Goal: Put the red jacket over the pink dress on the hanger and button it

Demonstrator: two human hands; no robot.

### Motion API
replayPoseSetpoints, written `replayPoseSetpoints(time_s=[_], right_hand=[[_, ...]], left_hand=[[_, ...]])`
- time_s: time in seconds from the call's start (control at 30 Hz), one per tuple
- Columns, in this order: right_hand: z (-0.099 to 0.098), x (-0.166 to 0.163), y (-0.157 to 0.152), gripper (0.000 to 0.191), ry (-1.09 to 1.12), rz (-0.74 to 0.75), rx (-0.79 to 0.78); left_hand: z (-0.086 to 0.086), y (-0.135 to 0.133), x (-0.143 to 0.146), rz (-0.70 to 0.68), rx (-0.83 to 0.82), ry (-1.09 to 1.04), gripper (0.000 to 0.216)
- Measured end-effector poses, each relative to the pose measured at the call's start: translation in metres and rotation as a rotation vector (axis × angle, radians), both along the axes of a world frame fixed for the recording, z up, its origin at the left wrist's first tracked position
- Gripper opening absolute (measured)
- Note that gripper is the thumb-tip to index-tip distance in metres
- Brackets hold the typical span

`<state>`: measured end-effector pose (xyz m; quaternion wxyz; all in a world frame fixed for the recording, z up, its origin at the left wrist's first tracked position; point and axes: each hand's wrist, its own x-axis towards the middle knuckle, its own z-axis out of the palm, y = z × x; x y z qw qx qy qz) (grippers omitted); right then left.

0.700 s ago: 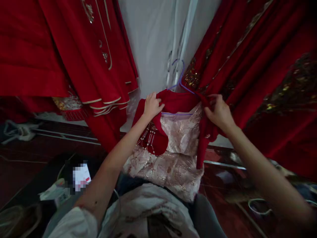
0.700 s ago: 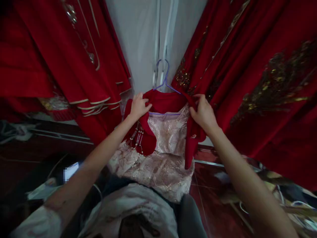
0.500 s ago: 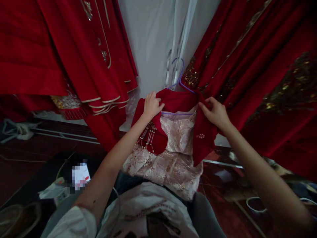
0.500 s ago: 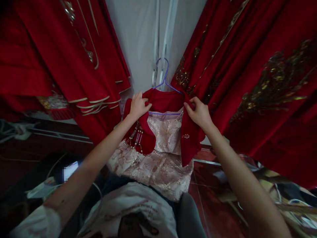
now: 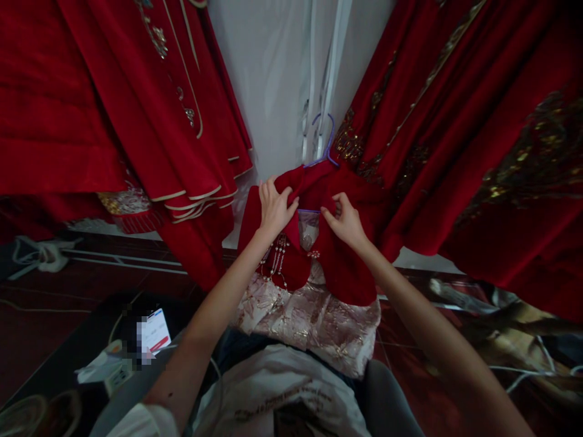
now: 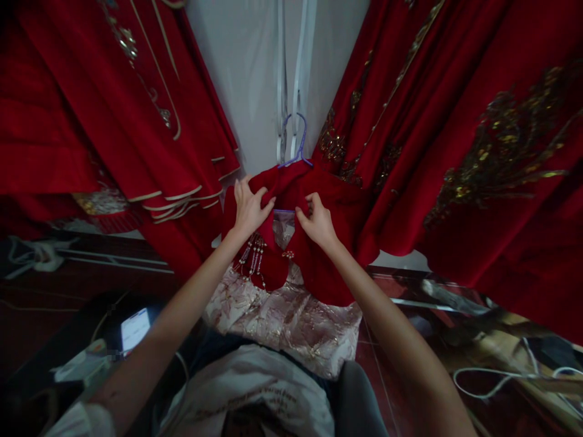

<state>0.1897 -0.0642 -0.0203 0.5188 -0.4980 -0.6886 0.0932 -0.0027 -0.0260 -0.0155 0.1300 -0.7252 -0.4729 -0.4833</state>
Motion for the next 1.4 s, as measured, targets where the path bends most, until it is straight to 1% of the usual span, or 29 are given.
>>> replayPoseSetpoints(time_s=[0.1, 0.13, 0.2, 0.27, 0.33, 0.4, 0.47, 0.53, 0.63, 0.7, 0.73, 0.8, 0.87, 0.93, 1.0, 1.07, 1.17, 1.3, 1.4], right_hand=[[-0.011, 0.002, -0.006, 0.031, 0.154, 0.024, 0.014], [-0.013, 0.001, -0.008, 0.032, 0.203, 0.024, 0.032], [-0.012, -0.002, -0.011, 0.034, 0.292, 0.037, 0.059], [-0.009, -0.004, -0.015, 0.034, 0.350, 0.076, 0.044], [-0.004, -0.006, -0.019, 0.031, 0.380, 0.136, -0.005], [0.000, -0.008, -0.024, 0.030, 0.390, 0.215, -0.061], [-0.001, -0.010, -0.027, 0.029, 0.378, 0.280, -0.088], [-0.006, -0.013, -0.027, 0.027, 0.345, 0.303, -0.098], [-0.020, -0.016, -0.021, 0.026, 0.295, 0.253, -0.108], [-0.027, -0.017, -0.016, 0.026, 0.278, 0.215, -0.095], [-0.028, -0.017, -0.014, 0.026, 0.271, 0.208, -0.083], [-0.029, -0.016, -0.012, 0.030, 0.260, 0.231, -0.061], [-0.028, -0.015, -0.014, 0.039, 0.263, 0.278, -0.057], [-0.028, -0.014, -0.018, 0.045, 0.283, 0.328, -0.070], [-0.031, -0.013, -0.022, 0.044, 0.303, 0.345, -0.077], [-0.034, -0.013, -0.025, 0.037, 0.310, 0.323, -0.068], [-0.035, -0.015, -0.028, 0.027, 0.295, 0.259, -0.021], [-0.031, -0.020, -0.027, 0.024, 0.266, 0.196, 0.040], [-0.029, -0.022, -0.025, 0.025, 0.284, 0.163, 0.069]], left_hand=[[-0.019, -0.016, 0.001, 0.026, 0.048, -0.177, 0.019], [-0.026, -0.021, 0.003, 0.007, 0.047, -0.235, 0.019], [-0.033, -0.030, 0.007, -0.078, 0.036, -0.357, 0.020], [-0.033, -0.037, 0.011, -0.154, 0.043, -0.499, 0.021], [-0.027, -0.042, 0.016, -0.210, 0.053, -0.594, 0.022], [-0.022, -0.046, 0.020, -0.288, 0.021, -0.579, 0.019], [-0.024, -0.047, 0.025, -0.345, -0.054, -0.491, 0.015], [-0.034, -0.047, 0.028, -0.337, -0.134, -0.425, 0.013], [-0.054, -0.048, 0.030, -0.301, -0.214, -0.454, 0.017], [-0.062, -0.049, 0.029, -0.290, -0.227, -0.497, 0.019], [-0.062, -0.049, 0.029, -0.295, -0.226, -0.502, 0.020], [-0.059, -0.049, 0.028, -0.326, -0.221, -0.478, 0.021], [-0.053, -0.049, 0.028, -0.353, -0.205, -0.465, 0.021], [-0.049, -0.050, 0.029, -0.337, -0.193, -0.469, 0.019], [-0.047, -0.051, 0.029, -0.305, -0.207, -0.443, 0.015], [-0.046, -0.052, 0.029, -0.283, -0.232, -0.394, 0.012], [-0.043, -0.051, 0.025, -0.319, -0.246, -0.322, 0.012], [-0.031, -0.047, 0.017, -0.426, -0.256, -0.180, 0.016], [-0.021, -0.045, 0.011, -0.476, -0.259, -0.064, 0.017]])
